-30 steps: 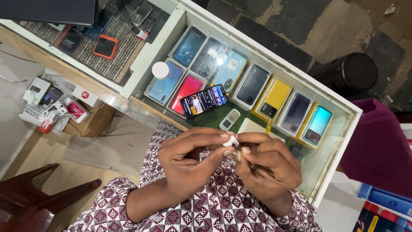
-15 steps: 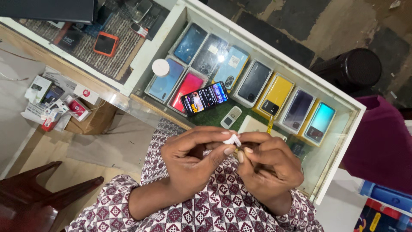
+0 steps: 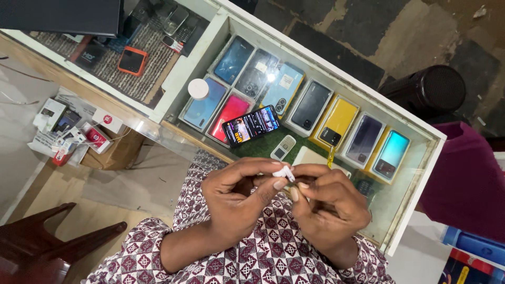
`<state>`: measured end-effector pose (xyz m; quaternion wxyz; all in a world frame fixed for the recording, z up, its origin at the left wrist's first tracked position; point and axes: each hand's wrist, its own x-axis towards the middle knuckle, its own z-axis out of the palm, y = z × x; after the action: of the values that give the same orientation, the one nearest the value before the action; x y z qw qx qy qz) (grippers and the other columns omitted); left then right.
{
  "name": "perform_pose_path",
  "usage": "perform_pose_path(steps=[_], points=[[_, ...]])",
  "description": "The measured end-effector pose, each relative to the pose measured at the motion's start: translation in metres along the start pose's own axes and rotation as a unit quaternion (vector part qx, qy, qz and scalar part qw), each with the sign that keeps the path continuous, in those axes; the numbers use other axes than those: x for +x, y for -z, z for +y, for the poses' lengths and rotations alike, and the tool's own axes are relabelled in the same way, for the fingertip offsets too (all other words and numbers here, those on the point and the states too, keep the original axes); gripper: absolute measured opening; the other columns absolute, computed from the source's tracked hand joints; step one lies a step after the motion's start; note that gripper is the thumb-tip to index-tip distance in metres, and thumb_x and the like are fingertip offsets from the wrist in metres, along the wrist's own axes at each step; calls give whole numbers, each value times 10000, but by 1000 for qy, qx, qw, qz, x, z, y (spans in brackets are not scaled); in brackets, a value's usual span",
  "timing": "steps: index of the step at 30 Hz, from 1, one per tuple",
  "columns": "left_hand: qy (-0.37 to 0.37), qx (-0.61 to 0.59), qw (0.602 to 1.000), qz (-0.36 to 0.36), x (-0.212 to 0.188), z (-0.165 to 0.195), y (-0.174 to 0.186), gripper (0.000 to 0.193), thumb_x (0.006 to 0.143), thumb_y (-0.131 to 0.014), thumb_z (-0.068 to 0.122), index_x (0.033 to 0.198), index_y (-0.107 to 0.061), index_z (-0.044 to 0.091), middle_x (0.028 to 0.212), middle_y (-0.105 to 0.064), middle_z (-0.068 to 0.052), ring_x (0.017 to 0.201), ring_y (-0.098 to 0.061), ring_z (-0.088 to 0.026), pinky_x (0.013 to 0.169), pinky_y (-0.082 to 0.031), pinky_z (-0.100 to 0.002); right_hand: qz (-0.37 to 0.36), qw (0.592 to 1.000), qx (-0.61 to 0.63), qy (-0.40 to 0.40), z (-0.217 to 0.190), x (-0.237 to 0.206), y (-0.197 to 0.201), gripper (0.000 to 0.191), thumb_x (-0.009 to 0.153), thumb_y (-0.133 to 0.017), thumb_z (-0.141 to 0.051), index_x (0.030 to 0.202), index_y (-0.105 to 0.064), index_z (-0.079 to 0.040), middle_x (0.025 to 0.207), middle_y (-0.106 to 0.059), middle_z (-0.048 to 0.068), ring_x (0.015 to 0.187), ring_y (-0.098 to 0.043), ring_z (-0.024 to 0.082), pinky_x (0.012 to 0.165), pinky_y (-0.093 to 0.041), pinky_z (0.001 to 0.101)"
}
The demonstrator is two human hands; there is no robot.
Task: The person sits at a shop counter holding a small white earbud case and a permanent marker. They open the case, write or mark on it with the marker, walk briefly to a workbench and back, and continue marking and handling the case at the counter.
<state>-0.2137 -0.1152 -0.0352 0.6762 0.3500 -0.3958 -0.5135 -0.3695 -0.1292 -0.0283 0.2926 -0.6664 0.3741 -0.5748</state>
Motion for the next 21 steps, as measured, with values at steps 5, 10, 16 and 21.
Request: perform_pose_path(steps=[5, 10, 16, 21], points=[[-1, 0, 1000, -4, -5, -2, 2, 192, 947, -742, -96, 1137, -713, -82, 1159, -742, -197, 1050, -747, -199, 920, -635, -301, -10, 1000, -22, 18, 2, -3, 2, 176, 847, -730, 156, 901, -611, 38, 861, -589, 89, 1000, -767, 313, 756, -636, 326], [15, -45, 999, 5, -5, -4, -2, 207, 945, -733, -96, 1149, -700, -91, 1145, -744, -198, 1042, -750, -196, 901, -647, -297, -13, 1000, 15, 22, 6, 3, 4, 186, 827, -727, 159, 911, -617, 34, 842, -581, 74, 981, -771, 310, 741, -641, 323], [90, -64, 994, 21, -4, -5, -2, 218, 931, -737, -92, 1146, -706, -111, 1075, -762, -178, 966, -753, -178, 822, -631, -274, -10, 994, -58, 88, 5, 7, 3, 198, 822, -760, 157, 911, -628, 40, 835, -604, 92, 935, -765, 273, 752, -646, 328], [89, -61, 994, 13, -2, -6, -1, 208, 947, -732, -72, 1152, -707, -103, 1063, -764, -163, 949, -748, -159, 816, -628, -259, -32, 989, -104, 101, 4, 6, 6, 175, 799, -747, 152, 890, -633, 55, 825, -621, 114, 921, -765, 285, 719, -640, 318]])
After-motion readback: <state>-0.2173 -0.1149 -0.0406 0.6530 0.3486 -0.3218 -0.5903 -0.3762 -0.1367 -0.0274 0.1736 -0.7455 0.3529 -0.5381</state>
